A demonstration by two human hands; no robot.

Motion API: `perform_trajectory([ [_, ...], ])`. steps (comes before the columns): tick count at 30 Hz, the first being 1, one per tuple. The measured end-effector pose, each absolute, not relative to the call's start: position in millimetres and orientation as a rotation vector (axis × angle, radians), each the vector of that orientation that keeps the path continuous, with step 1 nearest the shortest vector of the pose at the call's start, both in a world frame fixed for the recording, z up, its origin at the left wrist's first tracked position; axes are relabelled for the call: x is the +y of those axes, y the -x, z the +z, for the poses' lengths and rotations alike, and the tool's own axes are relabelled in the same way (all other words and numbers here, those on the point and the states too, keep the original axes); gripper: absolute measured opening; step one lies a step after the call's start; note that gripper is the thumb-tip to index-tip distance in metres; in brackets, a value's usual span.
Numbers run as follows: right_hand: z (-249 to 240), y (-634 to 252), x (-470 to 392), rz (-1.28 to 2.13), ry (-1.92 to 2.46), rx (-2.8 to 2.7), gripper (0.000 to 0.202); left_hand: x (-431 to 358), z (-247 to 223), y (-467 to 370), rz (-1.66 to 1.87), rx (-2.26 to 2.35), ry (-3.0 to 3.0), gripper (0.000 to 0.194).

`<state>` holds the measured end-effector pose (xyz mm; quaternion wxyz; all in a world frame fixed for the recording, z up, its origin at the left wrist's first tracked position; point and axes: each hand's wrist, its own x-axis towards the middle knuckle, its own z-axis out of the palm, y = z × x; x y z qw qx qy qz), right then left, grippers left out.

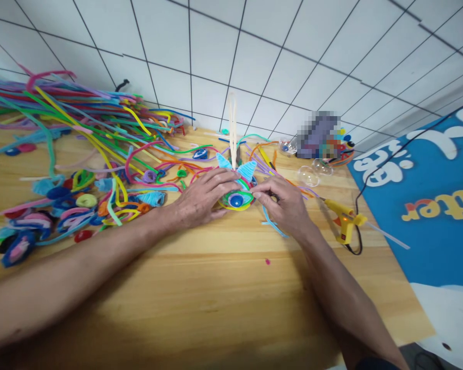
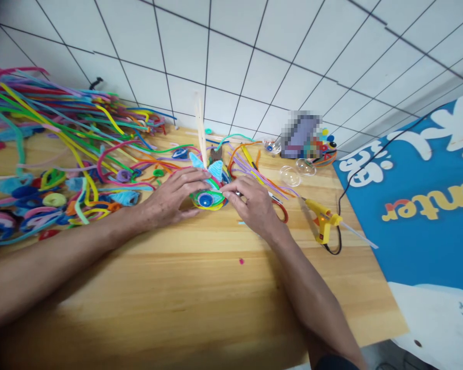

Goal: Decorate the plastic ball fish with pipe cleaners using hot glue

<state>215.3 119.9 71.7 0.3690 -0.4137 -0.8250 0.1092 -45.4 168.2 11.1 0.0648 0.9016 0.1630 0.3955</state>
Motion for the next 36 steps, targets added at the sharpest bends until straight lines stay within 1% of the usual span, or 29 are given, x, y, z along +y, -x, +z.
perform_trajectory([
  [4,71,-217,120,0.276,1.084,-2.115,0.010,164,18,47,1.193,0.469,-2.569,0.068],
  [6,72,-219,120,0.286,1.104,-2.110,0.009,161,22,48,1.223,0.492,-2.417,0.060],
  [8,72,-220,119,0.296,1.108,-2.103,0.009,159,25,48,1.253,0.566,-2.245,0.043],
  [10,72,-220,119,0.308,1.107,-2.096,0.009,159,27,47,1.266,0.660,-2.079,0.031],
  [16,71,-218,118,0.300,1.070,-2.098,0.009,165,26,42,1.227,0.742,-1.827,0.026],
  [22,71,-219,118,0.309,1.098,-2.113,0.008,169,27,41,1.273,0.749,-1.889,0.016],
  [26,69,-218,117,0.286,1.064,-2.125,0.009,164,33,39,1.276,0.784,-1.947,0.016],
  [32,68,-210,113,0.203,1.043,-2.164,0.010,156,30,34,1.327,0.882,-1.980,0.027],
  [36,71,-206,111,0.170,1.015,-2.196,0.010,154,30,31,1.304,0.926,-1.882,0.025],
])
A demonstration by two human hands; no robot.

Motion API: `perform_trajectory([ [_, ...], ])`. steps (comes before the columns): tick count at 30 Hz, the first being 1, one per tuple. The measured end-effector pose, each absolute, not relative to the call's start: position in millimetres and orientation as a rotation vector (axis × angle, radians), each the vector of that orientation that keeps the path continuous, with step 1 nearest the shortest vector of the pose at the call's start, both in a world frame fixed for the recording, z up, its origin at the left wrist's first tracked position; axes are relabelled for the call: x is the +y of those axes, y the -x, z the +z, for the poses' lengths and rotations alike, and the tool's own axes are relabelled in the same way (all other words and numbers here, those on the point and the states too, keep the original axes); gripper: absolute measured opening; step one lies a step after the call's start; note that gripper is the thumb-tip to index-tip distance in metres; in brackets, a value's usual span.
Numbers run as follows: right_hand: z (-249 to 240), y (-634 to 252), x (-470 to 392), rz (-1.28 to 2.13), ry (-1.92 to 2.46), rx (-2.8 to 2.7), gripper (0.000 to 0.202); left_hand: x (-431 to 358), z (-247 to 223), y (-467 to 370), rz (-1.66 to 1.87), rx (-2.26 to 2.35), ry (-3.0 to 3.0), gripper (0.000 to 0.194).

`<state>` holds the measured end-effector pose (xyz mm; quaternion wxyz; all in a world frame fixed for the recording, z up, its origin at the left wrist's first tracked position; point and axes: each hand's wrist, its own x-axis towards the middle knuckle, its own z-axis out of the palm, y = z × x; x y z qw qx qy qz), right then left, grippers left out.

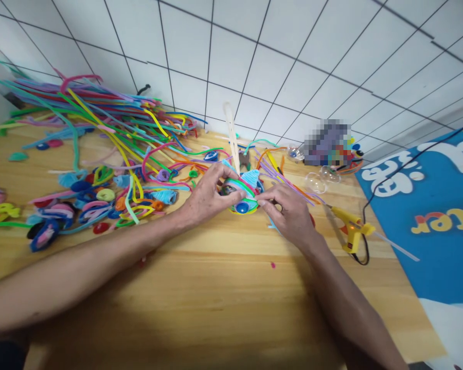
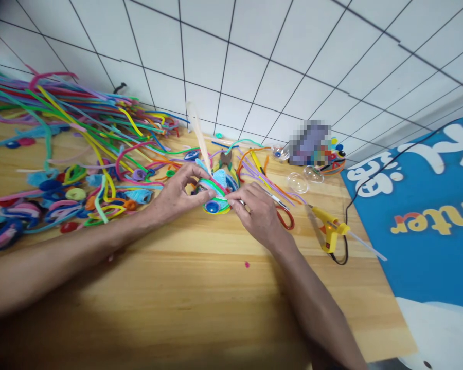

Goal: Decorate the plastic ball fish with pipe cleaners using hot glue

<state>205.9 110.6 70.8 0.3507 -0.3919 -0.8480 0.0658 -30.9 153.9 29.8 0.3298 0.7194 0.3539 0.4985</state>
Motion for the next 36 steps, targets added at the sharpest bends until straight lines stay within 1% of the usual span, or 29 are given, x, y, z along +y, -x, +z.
perform_trajectory([
  [9,73,-207,110,0.194,1.008,-2.169,0.014,155,32,29,1.262,0.874,-1.722,0.025],
  [18,74,-205,109,0.158,0.996,-2.217,0.010,147,42,33,1.160,0.948,-1.667,0.019],
  [24,73,-204,109,0.144,0.989,-2.218,0.010,148,40,32,1.180,0.968,-1.701,0.024],
  [36,73,-204,108,0.177,1.014,-2.191,0.011,152,32,33,1.217,0.910,-1.762,0.025],
])
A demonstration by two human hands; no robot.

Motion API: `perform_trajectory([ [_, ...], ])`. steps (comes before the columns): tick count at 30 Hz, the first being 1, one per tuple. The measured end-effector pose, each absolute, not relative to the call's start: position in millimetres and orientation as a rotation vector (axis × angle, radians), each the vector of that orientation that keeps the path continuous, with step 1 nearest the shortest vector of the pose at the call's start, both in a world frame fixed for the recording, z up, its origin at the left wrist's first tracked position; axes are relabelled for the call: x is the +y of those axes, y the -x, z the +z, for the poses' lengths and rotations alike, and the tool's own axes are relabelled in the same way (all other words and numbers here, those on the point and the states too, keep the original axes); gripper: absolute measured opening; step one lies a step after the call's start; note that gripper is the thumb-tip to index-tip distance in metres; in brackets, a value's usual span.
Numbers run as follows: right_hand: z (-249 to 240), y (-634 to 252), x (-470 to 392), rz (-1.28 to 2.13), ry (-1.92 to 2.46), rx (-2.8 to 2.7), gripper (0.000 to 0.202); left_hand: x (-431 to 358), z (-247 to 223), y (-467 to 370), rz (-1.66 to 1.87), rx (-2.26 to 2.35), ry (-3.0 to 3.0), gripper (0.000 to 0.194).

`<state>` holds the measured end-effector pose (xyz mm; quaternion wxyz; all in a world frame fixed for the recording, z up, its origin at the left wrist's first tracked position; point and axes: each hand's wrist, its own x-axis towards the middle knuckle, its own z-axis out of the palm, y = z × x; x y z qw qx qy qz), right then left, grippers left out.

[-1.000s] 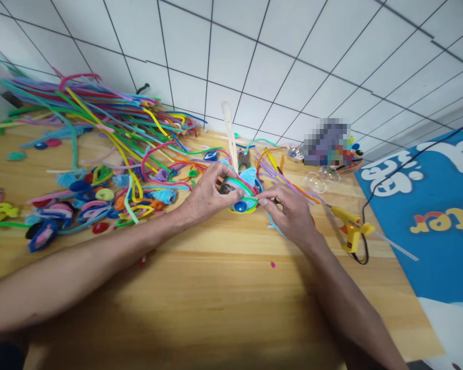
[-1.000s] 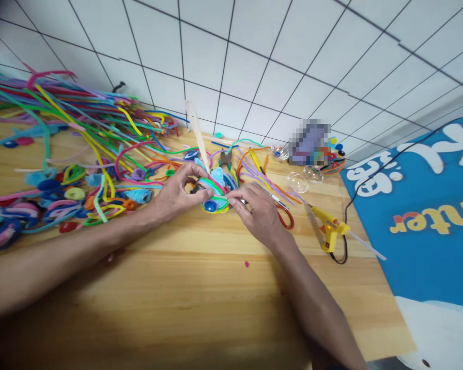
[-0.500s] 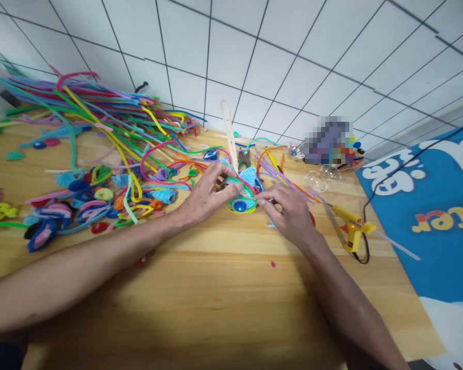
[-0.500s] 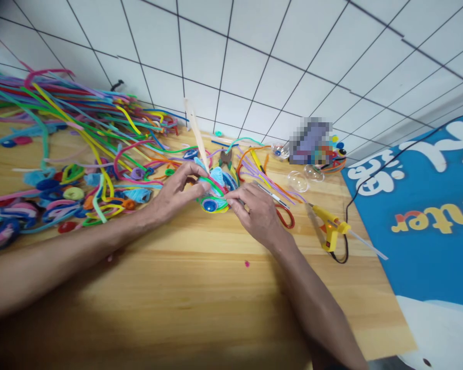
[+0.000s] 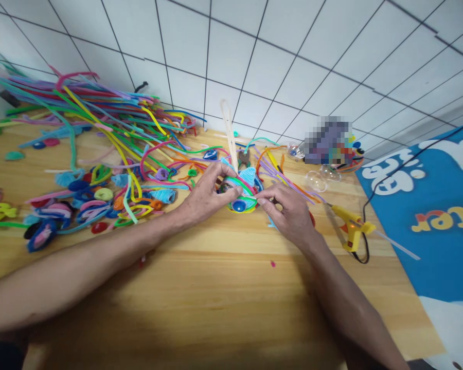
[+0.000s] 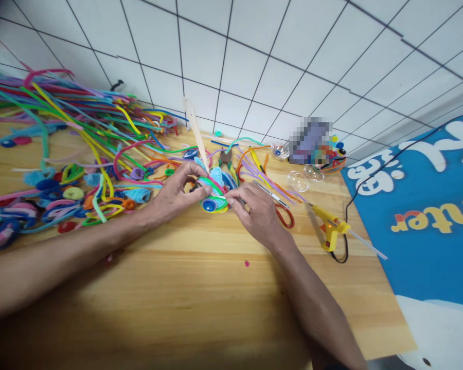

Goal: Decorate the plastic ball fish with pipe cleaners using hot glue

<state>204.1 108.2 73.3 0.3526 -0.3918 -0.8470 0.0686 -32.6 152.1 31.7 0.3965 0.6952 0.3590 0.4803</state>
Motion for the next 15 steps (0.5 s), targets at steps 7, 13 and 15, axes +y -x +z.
perform_trajectory([
  [7,71.9,-203.2,107.9,0.120,1.016,-2.203,0.011,152.4,30.5,32.2,1.233,0.906,-1.772,0.025],
  [13,71.6,-202.8,107.8,0.168,1.016,-2.178,0.010,153.0,28.5,32.1,1.225,0.896,-1.750,0.025],
  [15,71.9,-202.9,107.9,0.170,1.030,-2.182,0.010,152.2,29.2,32.3,1.232,0.899,-1.750,0.025],
])
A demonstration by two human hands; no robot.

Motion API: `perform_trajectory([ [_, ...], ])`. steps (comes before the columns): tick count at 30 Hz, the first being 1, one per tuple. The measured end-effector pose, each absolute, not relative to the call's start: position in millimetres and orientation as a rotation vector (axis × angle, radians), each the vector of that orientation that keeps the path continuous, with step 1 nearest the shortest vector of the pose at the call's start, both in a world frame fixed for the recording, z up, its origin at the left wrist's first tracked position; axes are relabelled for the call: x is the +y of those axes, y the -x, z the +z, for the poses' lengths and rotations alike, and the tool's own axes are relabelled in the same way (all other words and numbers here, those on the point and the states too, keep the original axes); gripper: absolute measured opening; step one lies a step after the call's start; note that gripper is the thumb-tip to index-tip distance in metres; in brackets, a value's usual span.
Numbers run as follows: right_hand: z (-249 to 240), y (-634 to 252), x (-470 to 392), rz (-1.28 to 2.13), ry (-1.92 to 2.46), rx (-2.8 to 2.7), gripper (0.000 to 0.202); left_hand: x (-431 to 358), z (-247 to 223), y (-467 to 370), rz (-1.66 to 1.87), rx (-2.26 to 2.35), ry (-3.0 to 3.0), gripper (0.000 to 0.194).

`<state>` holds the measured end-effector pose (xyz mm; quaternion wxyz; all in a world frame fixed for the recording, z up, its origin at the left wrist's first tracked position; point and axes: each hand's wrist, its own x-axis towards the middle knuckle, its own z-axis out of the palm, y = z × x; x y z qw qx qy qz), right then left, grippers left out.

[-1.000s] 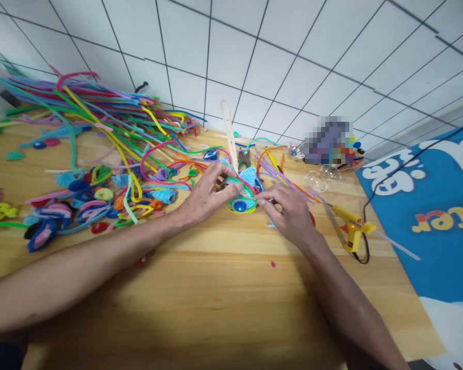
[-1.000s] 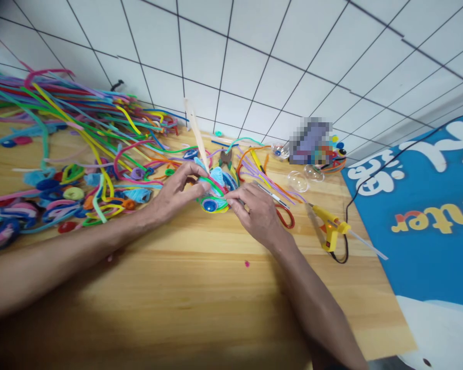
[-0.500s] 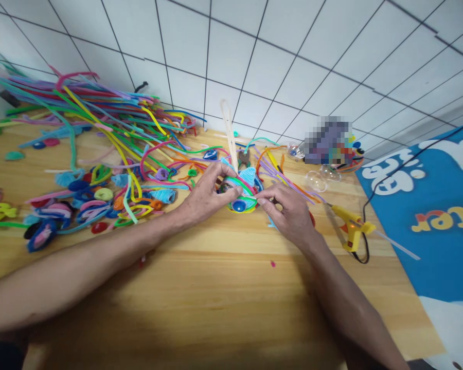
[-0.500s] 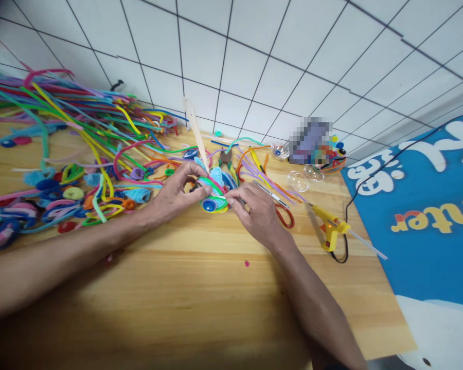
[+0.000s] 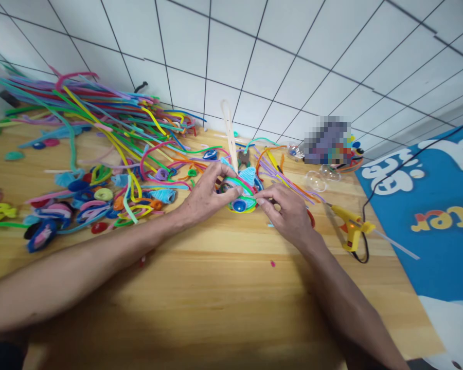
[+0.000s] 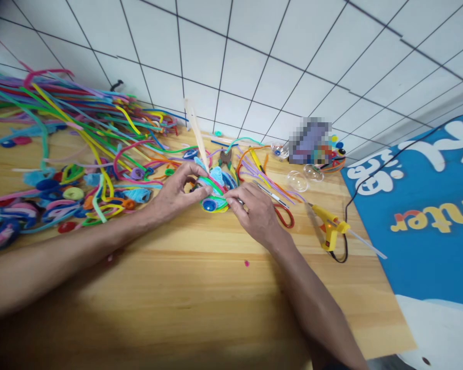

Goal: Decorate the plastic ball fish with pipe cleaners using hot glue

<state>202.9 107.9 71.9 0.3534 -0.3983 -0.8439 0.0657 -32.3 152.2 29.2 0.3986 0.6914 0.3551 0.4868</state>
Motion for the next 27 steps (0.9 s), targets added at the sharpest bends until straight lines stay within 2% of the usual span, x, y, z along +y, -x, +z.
perform_trajectory([
  [9,74,-200,103,0.220,1.128,-2.099,0.010,151,29,31,1.252,0.919,-1.788,0.024],
  [18,73,-191,99,-0.084,1.095,-2.215,0.018,145,35,29,1.264,0.927,-1.957,0.020],
  [27,69,-192,102,-0.212,1.089,-2.212,0.009,147,33,28,1.299,0.926,-1.981,0.019],
])
